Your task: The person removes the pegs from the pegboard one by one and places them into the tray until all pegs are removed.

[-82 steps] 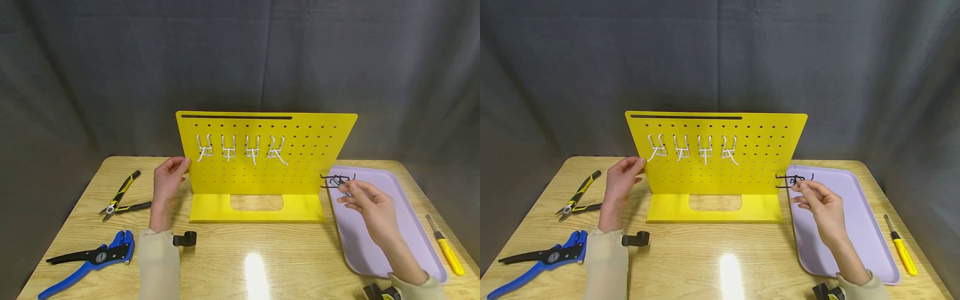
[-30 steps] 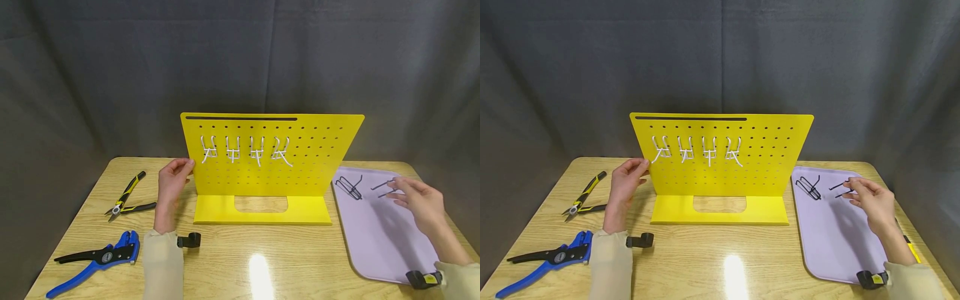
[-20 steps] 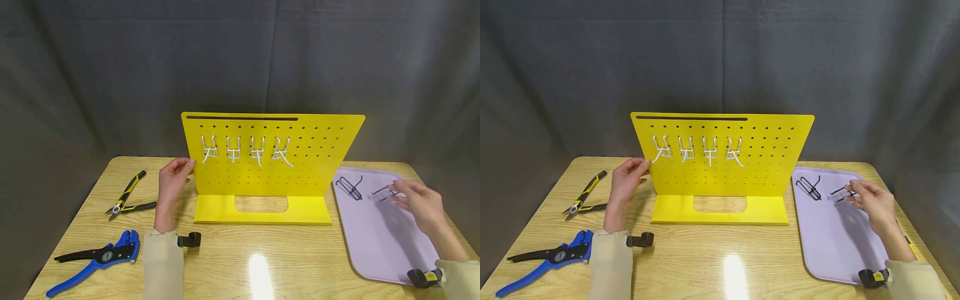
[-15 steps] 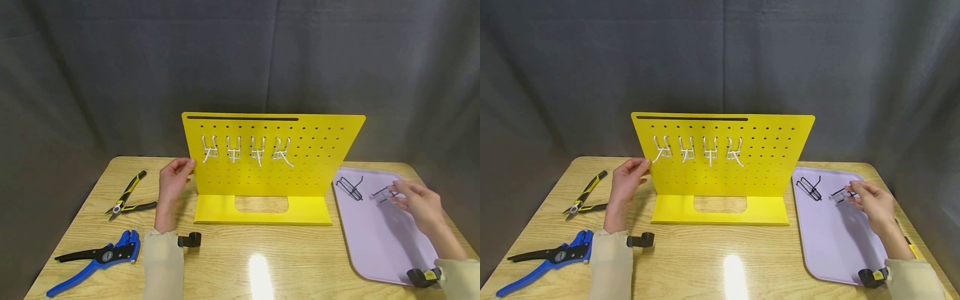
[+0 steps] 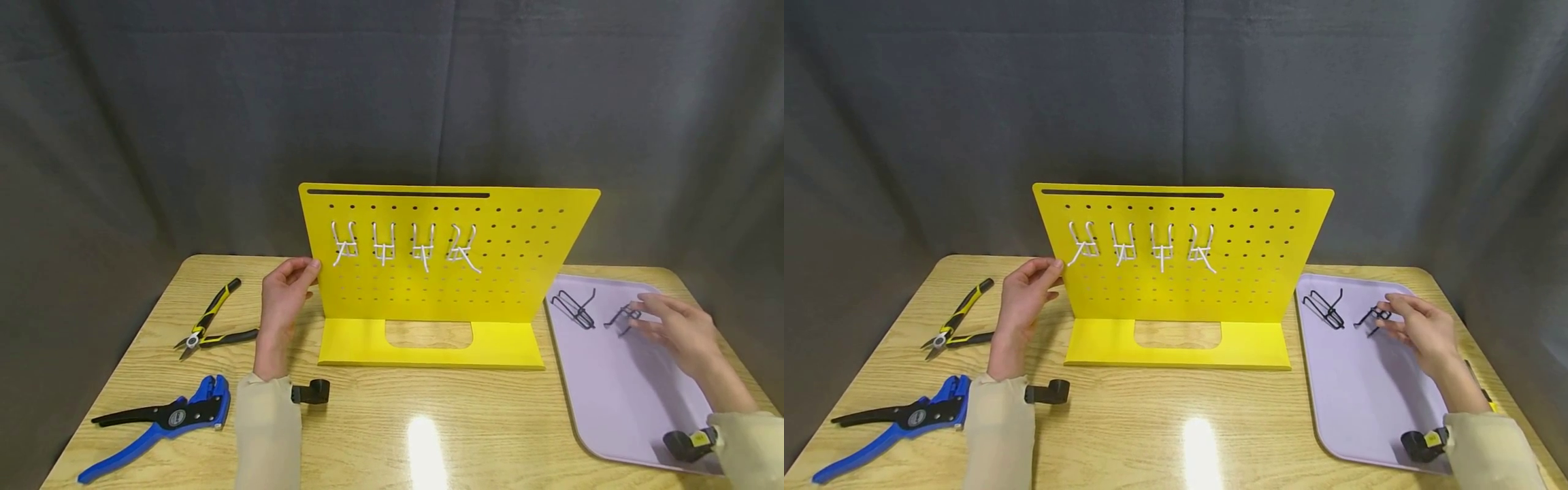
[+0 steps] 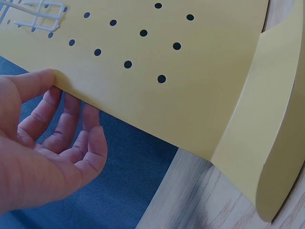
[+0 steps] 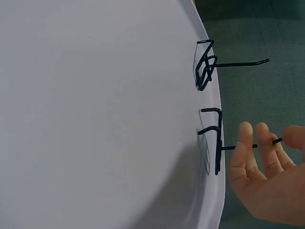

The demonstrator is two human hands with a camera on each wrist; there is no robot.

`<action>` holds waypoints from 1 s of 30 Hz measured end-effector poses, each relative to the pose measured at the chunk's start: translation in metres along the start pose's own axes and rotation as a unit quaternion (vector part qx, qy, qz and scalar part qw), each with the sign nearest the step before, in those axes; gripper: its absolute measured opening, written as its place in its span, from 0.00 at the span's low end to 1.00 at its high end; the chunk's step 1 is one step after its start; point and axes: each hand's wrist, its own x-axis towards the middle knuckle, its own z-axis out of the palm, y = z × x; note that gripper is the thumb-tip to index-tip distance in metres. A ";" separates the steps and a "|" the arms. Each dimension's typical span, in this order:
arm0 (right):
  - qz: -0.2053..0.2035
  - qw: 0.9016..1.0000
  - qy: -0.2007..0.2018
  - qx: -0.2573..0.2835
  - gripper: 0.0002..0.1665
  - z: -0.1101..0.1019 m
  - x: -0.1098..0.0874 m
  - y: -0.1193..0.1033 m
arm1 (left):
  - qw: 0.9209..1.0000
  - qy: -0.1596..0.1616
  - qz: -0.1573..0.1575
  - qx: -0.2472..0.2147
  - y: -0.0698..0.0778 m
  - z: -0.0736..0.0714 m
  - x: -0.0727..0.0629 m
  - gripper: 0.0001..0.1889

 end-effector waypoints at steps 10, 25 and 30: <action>0.001 1.000 -0.014 -0.001 0.10 0.002 0.005 0.000 | 1.000 0.000 0.002 0.002 0.001 -0.001 0.000 0.15; -0.075 0.995 -0.050 0.045 0.12 0.011 -0.004 -0.016 | 1.000 -0.004 -0.003 -0.003 0.000 0.000 0.001 0.17; -0.102 0.993 -0.057 0.027 0.12 0.035 -0.014 -0.031 | 1.000 -0.008 -0.004 -0.001 -0.001 -0.001 0.000 0.18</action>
